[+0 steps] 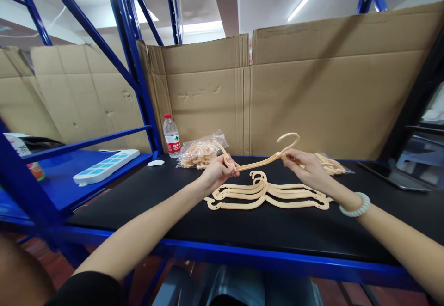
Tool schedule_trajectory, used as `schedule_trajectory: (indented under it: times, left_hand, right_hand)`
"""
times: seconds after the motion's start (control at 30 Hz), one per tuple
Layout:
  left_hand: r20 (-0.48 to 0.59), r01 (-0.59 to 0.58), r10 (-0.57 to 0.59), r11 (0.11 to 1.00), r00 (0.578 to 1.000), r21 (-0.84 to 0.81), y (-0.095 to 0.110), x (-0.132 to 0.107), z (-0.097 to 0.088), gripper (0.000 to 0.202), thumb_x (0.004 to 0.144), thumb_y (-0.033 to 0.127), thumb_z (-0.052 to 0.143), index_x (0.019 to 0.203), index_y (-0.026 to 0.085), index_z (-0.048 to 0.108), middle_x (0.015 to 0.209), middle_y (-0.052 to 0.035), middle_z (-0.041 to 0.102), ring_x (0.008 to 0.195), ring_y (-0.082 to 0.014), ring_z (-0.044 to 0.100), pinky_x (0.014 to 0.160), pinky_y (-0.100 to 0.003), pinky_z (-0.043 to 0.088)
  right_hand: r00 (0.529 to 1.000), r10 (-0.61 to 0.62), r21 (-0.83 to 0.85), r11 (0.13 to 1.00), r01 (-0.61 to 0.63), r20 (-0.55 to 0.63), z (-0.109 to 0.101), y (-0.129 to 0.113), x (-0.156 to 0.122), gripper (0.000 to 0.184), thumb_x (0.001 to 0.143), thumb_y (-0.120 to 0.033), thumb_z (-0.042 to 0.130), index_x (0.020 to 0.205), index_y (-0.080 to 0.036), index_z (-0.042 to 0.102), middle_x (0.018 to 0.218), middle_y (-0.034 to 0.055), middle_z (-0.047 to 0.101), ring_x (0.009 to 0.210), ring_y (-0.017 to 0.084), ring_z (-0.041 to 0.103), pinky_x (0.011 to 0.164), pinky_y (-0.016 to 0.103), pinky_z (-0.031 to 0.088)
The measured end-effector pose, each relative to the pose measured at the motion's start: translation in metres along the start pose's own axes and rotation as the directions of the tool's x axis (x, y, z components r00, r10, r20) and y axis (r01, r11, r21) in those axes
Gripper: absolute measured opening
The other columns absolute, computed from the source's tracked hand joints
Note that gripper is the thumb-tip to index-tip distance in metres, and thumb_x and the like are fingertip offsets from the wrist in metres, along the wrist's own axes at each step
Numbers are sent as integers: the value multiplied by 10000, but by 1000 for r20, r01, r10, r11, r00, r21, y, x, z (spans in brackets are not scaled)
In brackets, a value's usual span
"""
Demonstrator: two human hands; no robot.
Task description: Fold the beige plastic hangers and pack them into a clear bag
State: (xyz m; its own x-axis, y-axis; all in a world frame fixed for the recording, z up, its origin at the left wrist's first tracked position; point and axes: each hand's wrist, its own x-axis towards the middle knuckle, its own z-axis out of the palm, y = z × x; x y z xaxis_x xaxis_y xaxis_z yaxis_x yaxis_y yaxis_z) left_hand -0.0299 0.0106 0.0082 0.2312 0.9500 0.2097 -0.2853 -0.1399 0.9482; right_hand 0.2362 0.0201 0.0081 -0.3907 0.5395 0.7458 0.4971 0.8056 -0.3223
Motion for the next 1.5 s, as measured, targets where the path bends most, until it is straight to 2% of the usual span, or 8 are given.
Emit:
schedule_trajectory:
  times: [0.37,0.7,0.9,1.0,1.07,1.17,1.33,1.5]
  left_hand:
    - [-215,-43,35,999,976,-30,-10,5,-3,231,577,-65,569,645,136,479,641,-15,624,511,-95,575,594,-266,488]
    - [-220,-27,-15,982,975,-188,-8,1,3,154,717,-3,645,654,105,557,680,-34,638,616,-99,645,649,-200,543]
    - [-64,244,-246,969,967,-35,-10,-11,15,245,770,300,698,703,113,554,818,-106,683,516,-78,610,482,-174,480]
    - [105,154,-189,949,976,276,-19,-26,22,361,776,430,655,620,155,483,792,-105,683,491,-102,584,465,-221,443]
    - [187,-148,52,825,981,546,-23,-38,26,324,760,401,675,609,174,501,713,-76,662,541,-128,580,532,-250,443]
    - [353,-502,381,428,854,752,-20,-50,29,180,787,319,651,669,194,598,765,-80,669,722,-181,600,713,-304,444]
    - [499,-514,599,-165,626,842,-8,-43,24,201,844,320,570,995,195,617,1081,-90,663,1006,-259,557,892,-414,398]
    - [451,-385,381,-238,807,892,-5,-31,16,228,842,347,557,1008,198,603,878,-28,686,831,-195,614,725,-304,441]
  right_hand:
    - [999,45,-17,999,-45,23,10,-2,-6,171,906,-309,443,972,-216,571,781,43,631,690,188,592,638,303,471]
    - [983,161,62,986,-156,-87,11,-1,-4,231,907,-377,461,1027,-192,531,711,37,618,683,194,614,648,317,495]
    - [959,185,38,983,-181,-213,3,7,0,311,875,-456,499,983,-177,584,841,90,666,688,200,637,612,318,516]
    - [947,199,25,980,-199,-252,0,10,2,344,863,-473,504,983,-167,603,821,91,668,663,199,635,570,312,514]
    - [949,200,2,979,-206,-244,-2,10,2,352,856,-472,510,979,-161,619,806,90,665,674,205,632,567,316,515]
    - [961,211,-11,976,-216,-181,-4,5,2,340,853,-449,516,985,-158,631,791,87,657,679,204,622,557,317,524]
    - [957,288,94,952,-291,45,-3,-9,0,313,829,-414,531,1002,-167,615,786,61,624,695,183,597,546,298,557]
    - [858,354,276,841,-466,372,5,-11,-3,256,767,-378,592,922,-175,590,713,9,557,692,154,570,577,292,572]
